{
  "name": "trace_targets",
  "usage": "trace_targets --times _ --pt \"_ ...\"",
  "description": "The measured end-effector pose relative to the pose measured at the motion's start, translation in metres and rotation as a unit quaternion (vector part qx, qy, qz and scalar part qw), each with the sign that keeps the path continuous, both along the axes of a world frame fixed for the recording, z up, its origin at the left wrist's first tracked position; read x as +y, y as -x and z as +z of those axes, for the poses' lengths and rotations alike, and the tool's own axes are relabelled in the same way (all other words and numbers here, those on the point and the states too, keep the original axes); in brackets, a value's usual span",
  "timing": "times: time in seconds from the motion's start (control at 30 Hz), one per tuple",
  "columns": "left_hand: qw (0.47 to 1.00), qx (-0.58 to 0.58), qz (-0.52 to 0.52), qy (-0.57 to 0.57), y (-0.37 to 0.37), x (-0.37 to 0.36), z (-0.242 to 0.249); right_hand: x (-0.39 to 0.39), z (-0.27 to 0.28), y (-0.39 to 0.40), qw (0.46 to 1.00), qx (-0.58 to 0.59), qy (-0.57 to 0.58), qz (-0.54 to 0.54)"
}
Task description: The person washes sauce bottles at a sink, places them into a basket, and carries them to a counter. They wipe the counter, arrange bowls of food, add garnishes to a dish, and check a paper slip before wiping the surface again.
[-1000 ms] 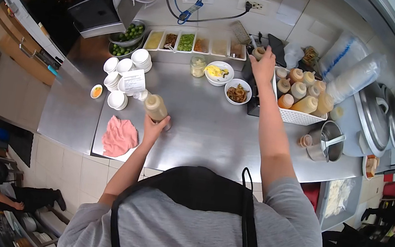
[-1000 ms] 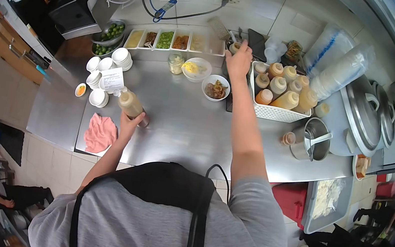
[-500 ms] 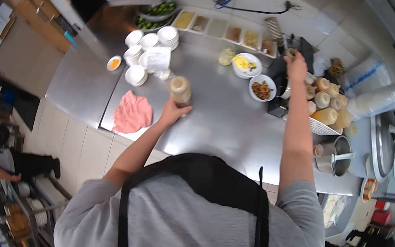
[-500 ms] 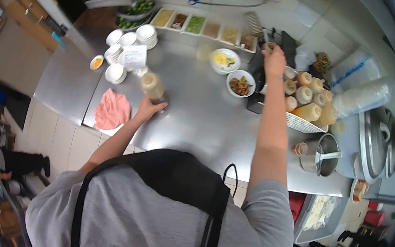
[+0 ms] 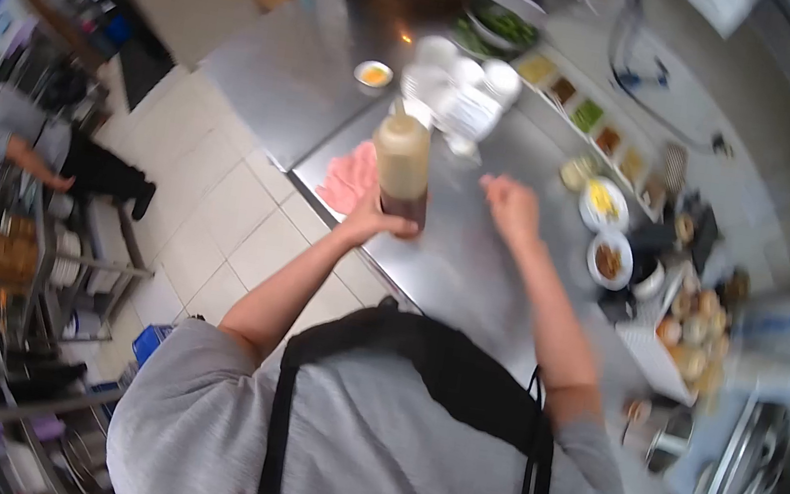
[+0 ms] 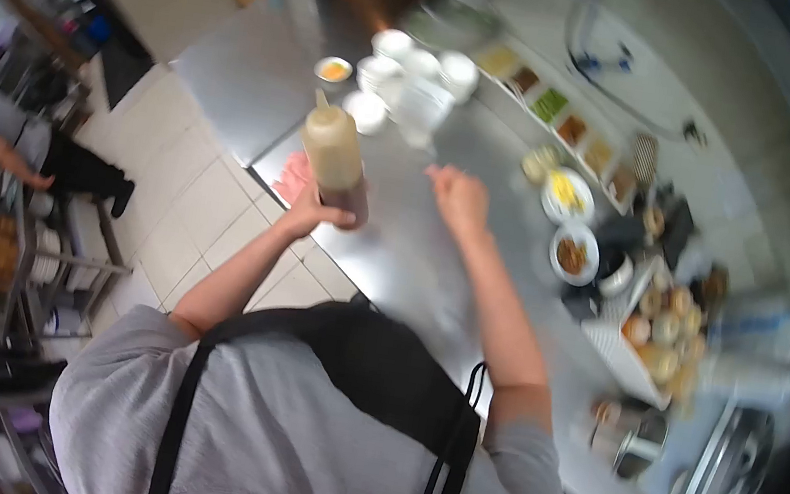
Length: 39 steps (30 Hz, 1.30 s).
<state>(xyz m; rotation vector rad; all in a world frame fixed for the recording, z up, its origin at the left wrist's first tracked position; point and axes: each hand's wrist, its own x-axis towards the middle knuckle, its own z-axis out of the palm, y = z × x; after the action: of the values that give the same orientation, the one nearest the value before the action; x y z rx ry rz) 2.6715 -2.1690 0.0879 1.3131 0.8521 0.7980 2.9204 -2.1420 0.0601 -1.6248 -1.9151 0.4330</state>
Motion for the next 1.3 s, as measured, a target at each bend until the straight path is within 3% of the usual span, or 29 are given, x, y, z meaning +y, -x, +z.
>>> trace_targets --times 0.1,0.17,0.2,0.27,0.3,0.33,0.4,0.47,0.6,0.7,0.77,0.87,0.9,0.97,1.0,1.03,1.13,1.2,1.3 --pt "0.996 -0.033 0.077 -0.006 0.036 -0.022 0.014 0.028 -0.026 0.084 0.986 -0.087 -0.013 0.140" --pt "0.984 -0.084 0.148 -0.055 0.048 -0.033 0.013 0.045 -0.042 0.137 0.953 -0.060 -0.178 0.239" --pt "0.982 -0.084 0.154 -0.063 0.056 -0.036 0.009 0.046 -0.046 0.158 0.944 -0.055 -0.191 0.264" --pt "0.980 -0.094 0.166 -0.057 0.066 -0.042 0.005 0.042 -0.049 0.187 0.963 -0.068 -0.139 0.222" --pt "0.978 -0.104 0.176 -0.047 0.069 -0.045 0.006 0.036 -0.031 0.193 0.959 -0.067 -0.148 0.234" --pt "0.975 -0.114 0.186 -0.037 0.073 -0.048 0.007 0.028 -0.013 0.194 0.958 -0.073 -0.069 0.268" --pt "0.974 -0.130 0.187 -0.016 0.086 -0.053 0.005 0.018 -0.021 0.190 0.949 -0.082 0.008 0.305" --pt "0.977 -0.138 0.164 0.022 0.101 -0.053 -0.004 0.014 -0.078 0.158 0.928 -0.163 -0.169 0.291" --pt "0.948 -0.124 0.292 0.031 0.105 -0.060 0.014 -0.051 -0.075 0.079 0.931 -0.213 -0.096 0.280" --pt "0.943 -0.222 0.239 0.073 0.130 -0.058 -0.009 -0.120 -0.074 0.005 0.940 -0.237 -0.040 0.241" --pt "0.928 -0.238 0.278 0.060 0.131 -0.064 -0.003 -0.167 -0.071 -0.044 0.955 -0.225 0.002 0.193" --pt "0.945 -0.227 0.237 0.000 0.135 -0.065 -0.003 -0.194 -0.061 -0.076 0.961 -0.254 -0.006 0.112" --pt "0.945 -0.190 0.265 -0.025 0.132 -0.065 0.000 -0.201 -0.059 -0.077 0.959 -0.271 -0.006 0.077" --pt "0.949 -0.167 0.265 -0.032 0.123 -0.064 0.010 -0.173 -0.048 -0.056 0.963 -0.206 -0.139 0.109" --pt "0.959 -0.129 0.247 -0.052 0.117 -0.062 0.013 -0.153 -0.068 -0.051 0.971 -0.187 -0.104 0.106" --pt "0.967 -0.094 0.226 -0.071 0.107 -0.061 0.014 -0.133 -0.031 -0.026 0.957 -0.193 -0.166 0.138" --pt "0.979 -0.072 0.187 -0.036 0.066 -0.061 0.018 -0.092 -0.029 0.024 0.973 -0.111 -0.143 0.140" --pt "0.984 -0.063 0.164 -0.030 0.039 -0.058 0.015 -0.070 -0.064 0.039 0.947 -0.149 -0.257 0.119" --pt "0.993 -0.022 0.106 -0.042 0.012 -0.054 0.019 -0.046 -0.043 0.015 0.919 -0.233 -0.303 0.097"
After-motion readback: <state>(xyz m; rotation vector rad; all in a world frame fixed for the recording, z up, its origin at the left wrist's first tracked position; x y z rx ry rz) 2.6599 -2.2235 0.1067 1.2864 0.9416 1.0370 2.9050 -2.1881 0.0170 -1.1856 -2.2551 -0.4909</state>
